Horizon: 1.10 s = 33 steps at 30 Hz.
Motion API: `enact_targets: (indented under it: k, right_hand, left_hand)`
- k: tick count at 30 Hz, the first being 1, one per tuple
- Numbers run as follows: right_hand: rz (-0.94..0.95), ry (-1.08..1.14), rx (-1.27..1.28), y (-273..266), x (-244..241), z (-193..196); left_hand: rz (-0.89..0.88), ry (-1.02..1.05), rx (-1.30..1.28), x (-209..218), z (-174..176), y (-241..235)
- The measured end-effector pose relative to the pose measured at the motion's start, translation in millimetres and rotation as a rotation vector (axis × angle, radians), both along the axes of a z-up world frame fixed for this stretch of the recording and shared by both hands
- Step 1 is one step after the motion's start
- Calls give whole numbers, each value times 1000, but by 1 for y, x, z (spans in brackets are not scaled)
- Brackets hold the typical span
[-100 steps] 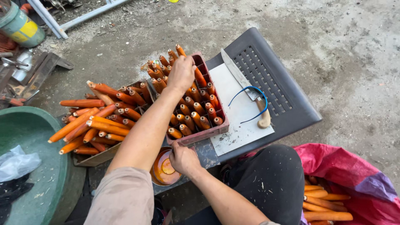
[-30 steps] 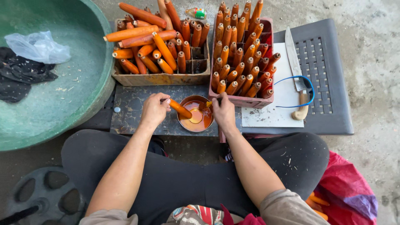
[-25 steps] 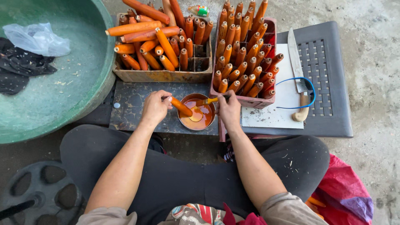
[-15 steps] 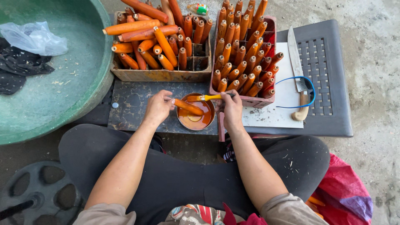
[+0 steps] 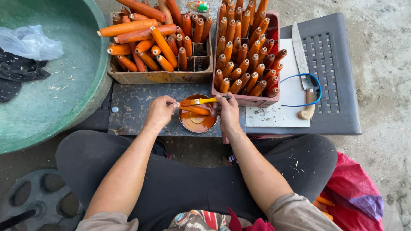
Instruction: The person sits cross-legged and repeatedly picks up hollow orange cylinders from a crate, dips a brush into a small bowl of orange liquid, and coats each cylinder before placing it into a second crate. The process is repeated continuously throughout the clip.
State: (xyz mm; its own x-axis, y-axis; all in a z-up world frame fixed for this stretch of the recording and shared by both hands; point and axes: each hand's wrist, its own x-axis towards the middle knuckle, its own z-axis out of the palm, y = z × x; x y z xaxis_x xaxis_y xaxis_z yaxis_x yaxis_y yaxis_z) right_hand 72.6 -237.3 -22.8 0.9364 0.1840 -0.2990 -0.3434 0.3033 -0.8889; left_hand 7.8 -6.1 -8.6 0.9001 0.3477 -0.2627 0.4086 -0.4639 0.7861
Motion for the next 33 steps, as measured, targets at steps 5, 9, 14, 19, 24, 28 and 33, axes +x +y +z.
enact_targets:
  k: [5, 9, 14, 19, 24, 28, 33]
  right_hand:
    - [-3, 12, 23, -1, -1, -2]
    - [13, 0, 57, 0, -1, -8]
    - [18, 5, 1, 0, 0, -22]
    - [14, 3, -126, -11, 8, -35]
    - [-4, 7, -219, -21, 18, -40]
    - [24, -97, -386, -24, 17, -30]
    - [58, -434, -909, -22, 8, -17]
  left_hand:
    - [-1, 12, 28, 1, 4, -2]
    - [2, 37, 51, 1, 5, -3]
    - [9, 43, 57, 1, 4, -3]
    - [18, 67, 58, 2, 0, -3]
    - [40, 51, 65, 5, -12, 0]
    - [20, -27, 134, 5, -27, 10]
    - [18, -42, 152, 6, -41, 21]
